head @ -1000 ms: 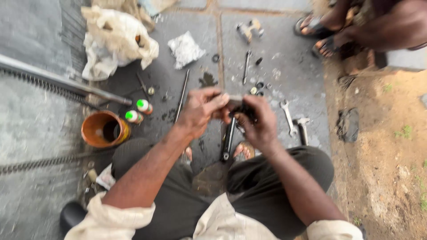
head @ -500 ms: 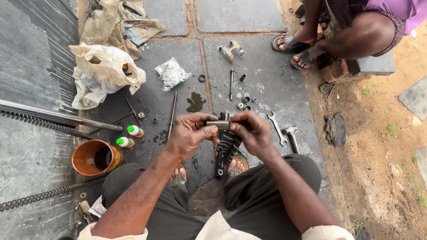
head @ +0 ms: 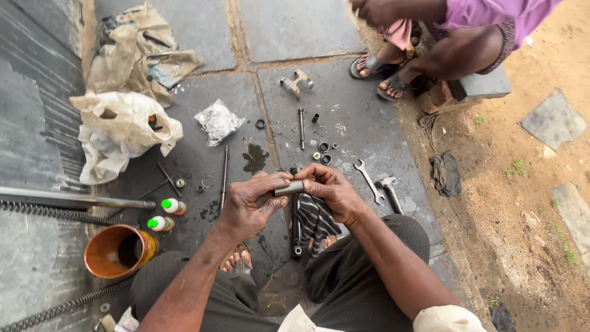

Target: Cleaning and assembling internal components of a motorcycle front fork suspension.

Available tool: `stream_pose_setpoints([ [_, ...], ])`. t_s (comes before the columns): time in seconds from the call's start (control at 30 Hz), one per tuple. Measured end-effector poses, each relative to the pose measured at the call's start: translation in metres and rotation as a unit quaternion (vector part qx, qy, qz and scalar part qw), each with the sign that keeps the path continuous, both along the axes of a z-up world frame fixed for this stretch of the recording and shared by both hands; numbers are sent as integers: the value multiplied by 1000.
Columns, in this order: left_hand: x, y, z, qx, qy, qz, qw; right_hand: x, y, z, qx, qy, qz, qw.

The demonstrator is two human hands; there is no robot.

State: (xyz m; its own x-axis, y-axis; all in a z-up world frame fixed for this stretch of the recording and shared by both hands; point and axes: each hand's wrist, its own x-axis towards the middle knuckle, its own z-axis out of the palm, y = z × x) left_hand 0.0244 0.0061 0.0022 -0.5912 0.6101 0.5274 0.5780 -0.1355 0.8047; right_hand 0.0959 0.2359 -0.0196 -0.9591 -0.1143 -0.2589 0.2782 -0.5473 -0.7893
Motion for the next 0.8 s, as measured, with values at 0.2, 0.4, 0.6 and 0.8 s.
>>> stream_pose_setpoints([
  [0.2, -14, -13, -11, 70, -529, -130, 836, 7, -10, 5, 386, 312, -2, 868],
  [0.4, -22, -26, -20, 32, -643, -176, 745, 8, -21, 21, 466, 391, -16, 794],
  [0.6, -23, -23, -45, 116, -687, -110, 709, 5, -24, 24, 392, 330, -41, 858],
  [0.8, -19, -23, -30, 106, -664, -104, 733, 7, -18, 21, 403, 348, -31, 846],
])
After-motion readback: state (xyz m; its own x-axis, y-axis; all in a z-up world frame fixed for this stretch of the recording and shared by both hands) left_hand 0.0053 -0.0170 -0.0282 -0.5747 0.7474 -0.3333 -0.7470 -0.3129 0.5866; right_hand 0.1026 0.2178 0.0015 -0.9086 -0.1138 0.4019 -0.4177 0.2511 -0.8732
